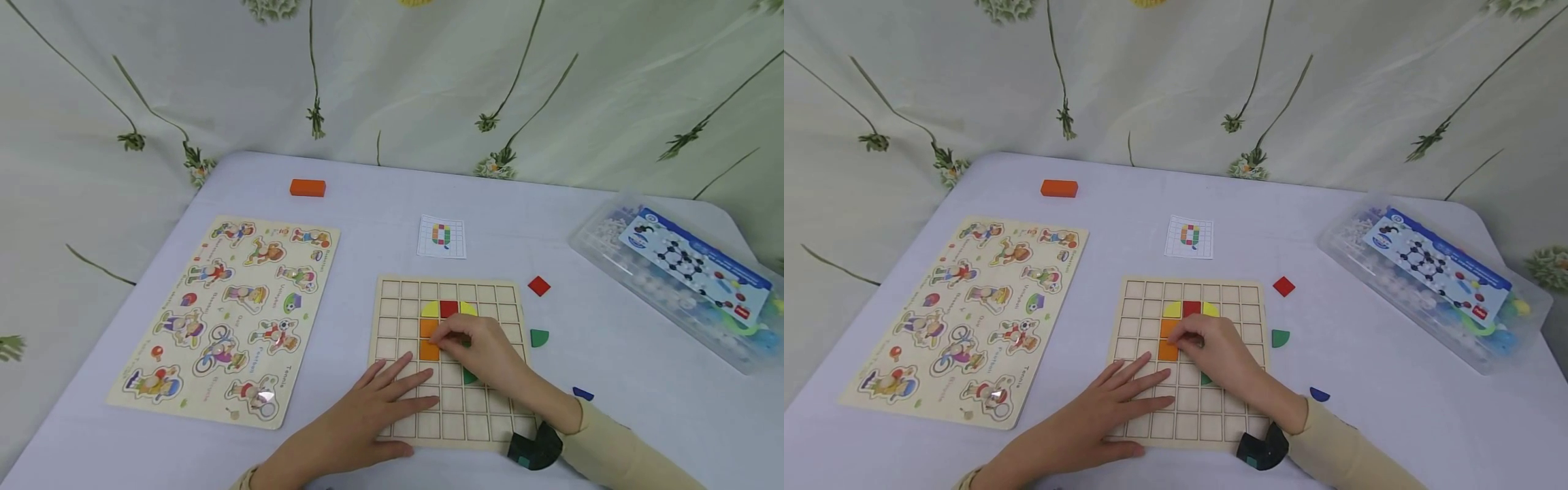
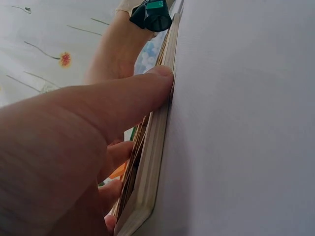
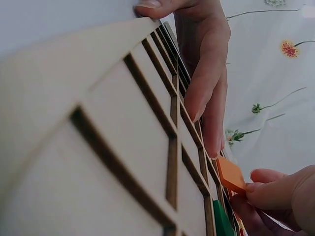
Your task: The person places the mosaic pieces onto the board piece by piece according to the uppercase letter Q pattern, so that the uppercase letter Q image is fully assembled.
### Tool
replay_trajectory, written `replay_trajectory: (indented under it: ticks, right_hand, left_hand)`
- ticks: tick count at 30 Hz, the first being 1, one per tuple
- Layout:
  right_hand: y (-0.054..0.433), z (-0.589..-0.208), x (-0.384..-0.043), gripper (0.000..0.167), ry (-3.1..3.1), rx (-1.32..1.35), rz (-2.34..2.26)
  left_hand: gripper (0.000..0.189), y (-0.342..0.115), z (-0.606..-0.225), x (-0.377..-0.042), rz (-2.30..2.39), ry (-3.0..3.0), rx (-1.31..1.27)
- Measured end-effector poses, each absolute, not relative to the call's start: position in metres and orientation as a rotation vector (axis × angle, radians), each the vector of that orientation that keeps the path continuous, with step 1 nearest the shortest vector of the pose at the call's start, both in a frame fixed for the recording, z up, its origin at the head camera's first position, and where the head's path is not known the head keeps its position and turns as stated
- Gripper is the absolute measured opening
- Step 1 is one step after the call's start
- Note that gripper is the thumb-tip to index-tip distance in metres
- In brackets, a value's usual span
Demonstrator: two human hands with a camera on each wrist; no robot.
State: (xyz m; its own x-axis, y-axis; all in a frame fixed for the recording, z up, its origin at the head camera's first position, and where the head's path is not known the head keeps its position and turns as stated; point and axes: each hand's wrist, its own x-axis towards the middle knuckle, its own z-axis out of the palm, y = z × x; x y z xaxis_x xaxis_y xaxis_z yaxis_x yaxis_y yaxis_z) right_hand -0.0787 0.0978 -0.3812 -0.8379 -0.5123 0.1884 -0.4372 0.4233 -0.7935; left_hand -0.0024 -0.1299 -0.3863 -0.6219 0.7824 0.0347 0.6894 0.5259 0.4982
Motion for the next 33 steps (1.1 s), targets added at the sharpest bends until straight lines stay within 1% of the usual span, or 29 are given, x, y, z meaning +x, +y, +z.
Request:
replay_trajectory:
  ticks: [5,12,17,20,22,27,30,33]
  right_hand:
    - [0.100,-0.378,-0.079,0.016,2.589,-0.842,-1.397]
    - [0.115,-0.367,-0.086,0.016,2.630,-0.726,-1.453]
    - [0.146,-0.360,-0.099,0.012,2.712,-0.611,-1.505]
    - [0.174,-0.366,-0.114,0.007,2.779,-0.504,-1.573]
    - [0.198,-0.379,-0.126,0.012,2.837,-0.386,-1.599]
    - [0.246,-0.413,-0.150,0.031,2.919,0.007,-1.497]
    - [0.254,-0.415,-0.153,0.037,2.902,0.079,-1.430]
    - [0.247,-0.402,-0.147,0.037,2.865,0.056,-1.402]
  left_hand:
    - [0.064,-0.129,-0.385,-0.002,0.700,2.567,1.244]
    - [0.064,-0.128,-0.384,-0.002,0.671,2.581,1.248]
    - [0.065,-0.128,-0.383,-0.002,0.679,2.577,1.243]
    - [0.066,-0.130,-0.383,-0.002,0.696,2.584,1.238]
    - [0.067,-0.130,-0.383,-0.002,0.710,2.587,1.233]
    - [0.069,-0.132,-0.383,-0.003,0.764,2.598,1.199]
    - [0.072,-0.132,-0.381,-0.003,0.792,2.602,1.152]
    - [0.077,-0.132,-0.379,-0.004,0.804,2.597,1.090]
